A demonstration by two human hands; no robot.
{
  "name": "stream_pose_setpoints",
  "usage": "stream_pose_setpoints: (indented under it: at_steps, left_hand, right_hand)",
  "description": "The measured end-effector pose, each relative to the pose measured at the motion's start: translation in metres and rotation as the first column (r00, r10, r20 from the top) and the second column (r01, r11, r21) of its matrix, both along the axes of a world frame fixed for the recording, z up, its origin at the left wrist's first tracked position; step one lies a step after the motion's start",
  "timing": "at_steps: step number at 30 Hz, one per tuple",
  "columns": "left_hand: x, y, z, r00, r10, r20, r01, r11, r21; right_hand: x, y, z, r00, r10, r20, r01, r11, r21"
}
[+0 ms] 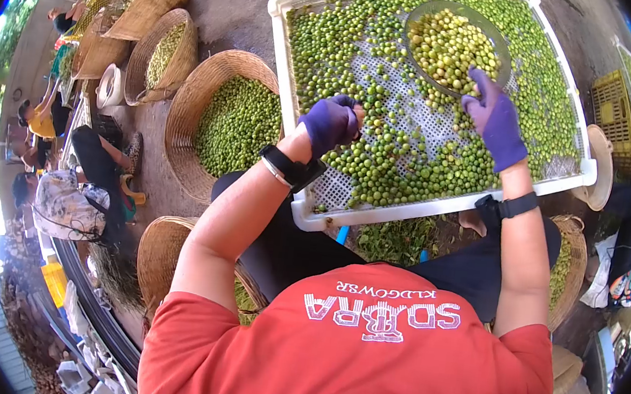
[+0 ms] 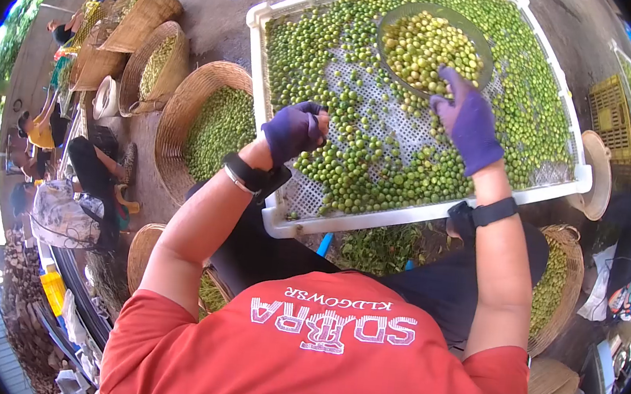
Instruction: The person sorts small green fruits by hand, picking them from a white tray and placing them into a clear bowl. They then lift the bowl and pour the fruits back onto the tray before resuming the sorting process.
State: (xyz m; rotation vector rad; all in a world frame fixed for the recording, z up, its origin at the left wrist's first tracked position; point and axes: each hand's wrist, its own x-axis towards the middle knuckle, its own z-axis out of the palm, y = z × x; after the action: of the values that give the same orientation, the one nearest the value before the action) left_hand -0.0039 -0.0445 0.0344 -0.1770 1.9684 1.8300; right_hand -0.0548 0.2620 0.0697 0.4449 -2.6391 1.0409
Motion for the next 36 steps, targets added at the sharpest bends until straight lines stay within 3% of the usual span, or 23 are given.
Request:
stream_pose_setpoints:
  at_steps: [1,2,3,4,5,7,8,9,10,11,13,14,17,19,22,23,24,25,27,30,33,34,36]
  left_hand:
    - [-0.004,-0.010,-0.004,0.953,-0.172,-0.251,0.138,0.980,-0.146]
    - [-0.008,-0.019,-0.007,0.805,-0.332,-0.491,0.169,0.922,-0.348]
    - [-0.012,-0.027,-0.006,0.606,-0.438,-0.664,0.086,0.866,-0.492]
    - [-0.016,-0.031,-0.007,0.617,-0.479,-0.624,0.017,0.802,-0.597]
    - [-0.017,-0.034,-0.009,0.636,-0.511,-0.578,-0.049,0.720,-0.692]
    - [-0.028,-0.038,0.006,0.429,-0.558,-0.710,-0.048,0.771,-0.635]
    - [-0.029,-0.032,0.009,0.881,-0.050,-0.471,-0.063,0.973,-0.222]
    - [-0.028,-0.022,0.021,0.938,0.314,0.146,-0.335,0.930,0.153]
    - [-0.033,-0.025,0.021,0.949,0.302,0.088,-0.307,0.951,0.047]
    - [-0.034,-0.027,0.028,0.982,0.165,-0.094,-0.187,0.931,-0.315]
    - [-0.037,-0.038,0.030,0.994,-0.049,-0.098,-0.006,0.872,-0.490]
    - [-0.037,-0.037,0.028,0.986,-0.145,-0.087,0.059,0.776,-0.627]
    - [-0.036,-0.024,0.010,0.939,-0.333,-0.083,0.161,0.643,-0.749]
    - [-0.029,-0.010,0.005,0.940,-0.324,-0.108,0.169,0.716,-0.677]
    - [-0.031,0.011,-0.027,0.814,-0.553,-0.181,0.220,0.580,-0.784]
    - [-0.030,0.017,-0.031,0.772,-0.619,-0.145,0.245,0.500,-0.831]
    - [-0.024,0.019,-0.027,0.773,-0.611,-0.171,0.236,0.527,-0.817]
    - [-0.023,0.023,-0.032,0.762,-0.638,-0.112,0.238,0.437,-0.867]
    - [-0.018,0.026,-0.032,0.756,-0.651,-0.069,0.256,0.391,-0.884]
    - [-0.014,0.031,-0.029,0.795,-0.604,-0.058,0.252,0.416,-0.874]
    - [-0.008,0.034,-0.015,0.792,-0.609,-0.047,0.245,0.388,-0.888]
    - [-0.006,0.034,-0.012,0.796,-0.604,-0.039,0.269,0.411,-0.871]
    - [-0.004,0.036,-0.011,0.804,-0.594,-0.016,0.301,0.430,-0.851]
  right_hand:
    - [-0.002,-0.003,0.013,0.997,0.040,0.069,-0.043,0.998,0.054]
    - [-0.004,-0.005,0.026,0.988,0.072,0.139,-0.087,0.990,0.107]
    - [-0.005,-0.008,0.034,0.973,0.097,0.211,-0.132,0.978,0.159]
    - [-0.008,-0.015,0.036,0.961,0.243,0.134,-0.258,0.959,0.114]
    - [-0.013,-0.025,0.030,0.949,0.275,0.152,-0.297,0.943,0.148]
    - [-0.022,-0.049,0.008,0.923,0.339,0.180,-0.373,0.903,0.214]
    - [-0.024,-0.060,-0.001,0.897,0.343,0.277,-0.423,0.848,0.320]
    - [-0.023,-0.063,-0.029,0.933,0.295,0.207,-0.359,0.818,0.449]
    - [-0.019,-0.066,-0.048,0.950,0.279,0.140,-0.309,0.770,0.559]
    - [-0.015,-0.068,-0.062,0.960,0.270,0.070,-0.248,0.714,0.654]
    - [-0.014,-0.070,-0.075,0.973,0.221,0.067,-0.193,0.620,0.760]
    - [-0.015,-0.069,-0.081,0.979,0.195,0.062,-0.164,0.568,0.807]
    - [-0.020,-0.064,-0.091,0.961,0.276,-0.021,-0.156,0.605,0.780]
    - [-0.022,-0.066,-0.091,0.967,0.257,-0.003,-0.145,0.555,0.819]
    - [-0.024,-0.072,-0.089,0.981,0.185,0.052,-0.131,0.448,0.884]
    - [-0.026,-0.071,-0.090,0.978,0.200,0.050,-0.142,0.474,0.869]
    - [-0.027,-0.070,-0.091,0.975,0.216,0.049,-0.154,0.500,0.852]
    - [-0.027,-0.068,-0.091,0.971,0.233,0.049,-0.168,0.526,0.834]
    - [-0.030,-0.066,-0.091,0.966,0.241,0.091,-0.228,0.634,0.739]
    - [-0.029,-0.071,-0.079,0.958,0.215,0.191,-0.288,0.702,0.651]
    - [-0.034,-0.103,-0.058,0.948,0.300,0.108,-0.317,0.856,0.408]
    - [-0.045,-0.112,-0.062,0.943,0.333,-0.018,-0.301,0.872,0.386]
    - [-0.061,-0.127,-0.069,0.946,0.311,-0.088,-0.255,0.887,0.384]
